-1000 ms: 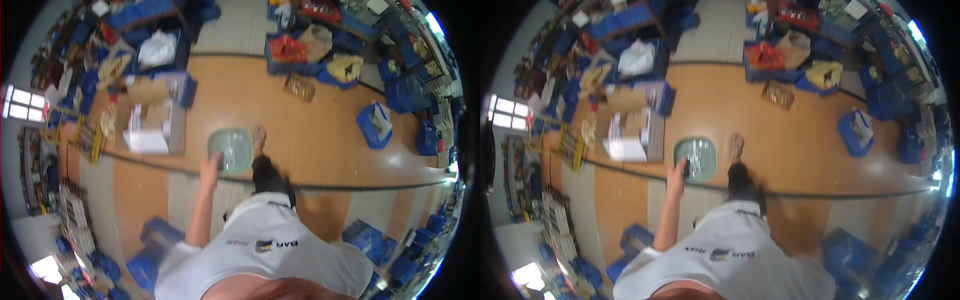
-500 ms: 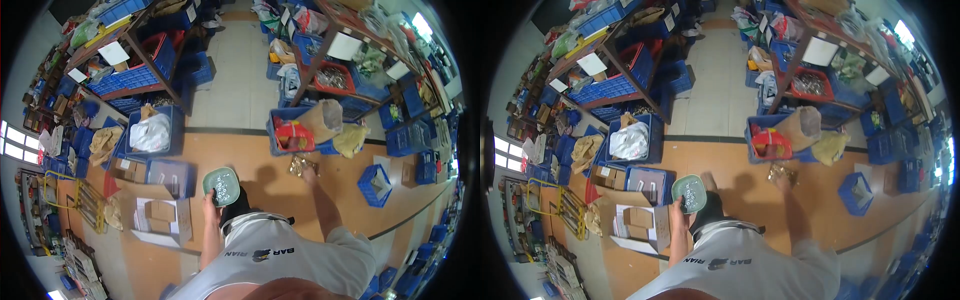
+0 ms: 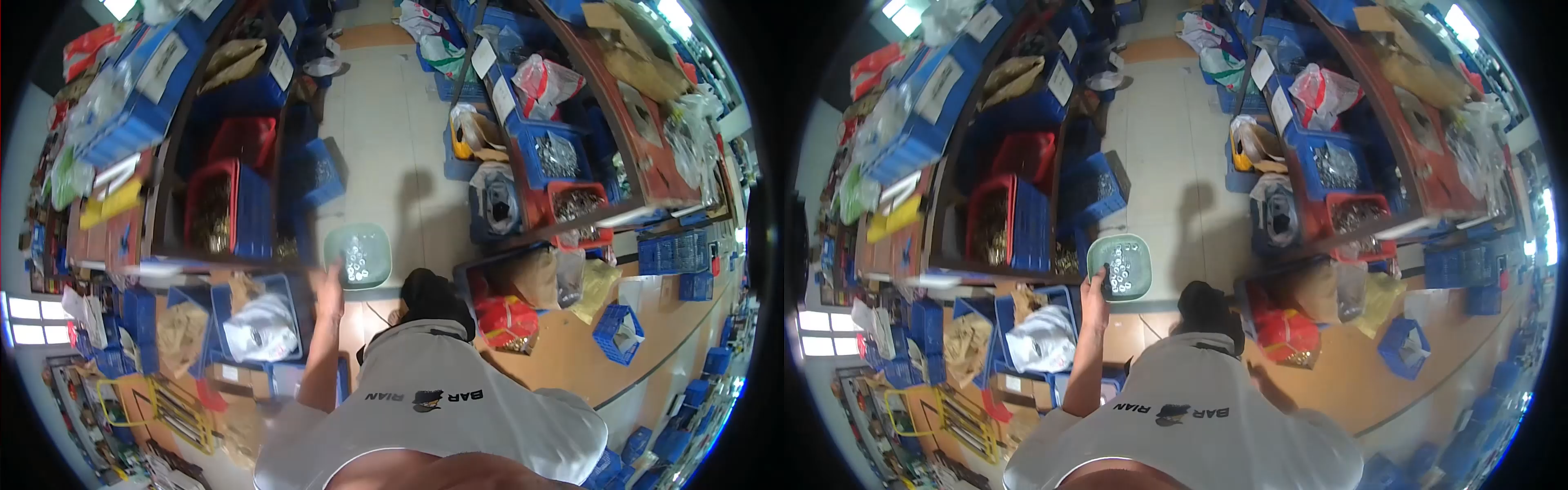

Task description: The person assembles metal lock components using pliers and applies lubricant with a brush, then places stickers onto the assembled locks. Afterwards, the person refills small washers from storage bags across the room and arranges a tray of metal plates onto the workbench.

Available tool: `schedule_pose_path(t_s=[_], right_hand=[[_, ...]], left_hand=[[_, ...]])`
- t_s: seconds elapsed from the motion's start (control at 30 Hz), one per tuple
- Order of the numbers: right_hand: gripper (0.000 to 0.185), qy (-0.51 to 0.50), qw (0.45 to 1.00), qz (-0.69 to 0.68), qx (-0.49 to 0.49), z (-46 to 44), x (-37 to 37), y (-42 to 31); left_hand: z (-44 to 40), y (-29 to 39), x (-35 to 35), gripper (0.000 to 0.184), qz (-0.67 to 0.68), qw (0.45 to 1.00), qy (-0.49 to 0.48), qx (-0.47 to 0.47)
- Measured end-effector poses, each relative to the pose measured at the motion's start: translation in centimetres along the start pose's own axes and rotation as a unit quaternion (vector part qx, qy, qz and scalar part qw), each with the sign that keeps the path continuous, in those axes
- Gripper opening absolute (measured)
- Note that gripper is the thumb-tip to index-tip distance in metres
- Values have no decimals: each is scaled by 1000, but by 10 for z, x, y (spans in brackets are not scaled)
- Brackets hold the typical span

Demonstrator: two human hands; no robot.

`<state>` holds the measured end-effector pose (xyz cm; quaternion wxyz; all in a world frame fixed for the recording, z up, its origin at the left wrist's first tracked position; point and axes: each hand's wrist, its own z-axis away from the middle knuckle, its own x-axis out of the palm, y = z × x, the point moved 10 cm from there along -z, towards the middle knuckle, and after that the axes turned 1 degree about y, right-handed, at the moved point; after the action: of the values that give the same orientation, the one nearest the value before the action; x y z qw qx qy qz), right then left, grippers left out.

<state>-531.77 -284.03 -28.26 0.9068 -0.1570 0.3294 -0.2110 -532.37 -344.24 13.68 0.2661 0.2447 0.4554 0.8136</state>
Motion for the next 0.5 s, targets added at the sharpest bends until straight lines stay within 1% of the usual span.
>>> schedule_pose_path(t_s=[0.07, 0.1, 0.17, 0.2, 0.23, 0.27, 0.3, 0.33, 0.37, 0.4, 0.43, 0.47, 0.5], right_hand=[[19, 39, 998, 40, -38, -70, -22, -64], [18, 59, 995, 61, -59, -111, -34, -98], [17, 99, 985, 103, -99, -193, -62, -165], [16, 118, 978, 126, -117, -231, -82, -195], [16, 130, 972, 147, -131, -254, -92, -220], [16, 147, 964, 166, -146, -274, -109, -250], [16, 175, 953, 185, -164, -313, -138, -290], [16, 188, 946, 200, -173, -331, -176, -304], [16, 194, 939, 219, -180, -317, -189, -301], [16, 213, 926, 244, -194, -298, -232, -289], [17, 234, 909, 275, -209, -356, -186, -382], [18, 244, 892, 309, -223, -452, -264, -430], [18, 251, 874, 342, -237, -458, -286, -441]], left_hand=[[-92, 42, 38, 39, -62, 996, -23, 58], [-133, 57, 57, 39, -67, 996, -25, 62], [-212, 79, 110, 56, -25, 995, -86, 37], [-247, 90, 129, 51, -39, 995, -82, 29], [-271, 97, 143, 51, -47, 995, -80, 24], [-292, 100, 158, 49, 6, 998, -62, -26], [-329, 107, 186, 47, 63, 994, -50, -68], [-349, 118, 205, 42, 103, 989, -44, -95], [-383, 117, 208, 38, 89, 990, -21, -103], [-410, 139, 227, 38, 82, 993, -24, -86], [-434, 158, 249, 37, 82, 994, -27, -69], [-462, 174, 261, 38, 73, 995, -25, -60], [-493, 186, 272, 38, 64, 996, -22, -53]])
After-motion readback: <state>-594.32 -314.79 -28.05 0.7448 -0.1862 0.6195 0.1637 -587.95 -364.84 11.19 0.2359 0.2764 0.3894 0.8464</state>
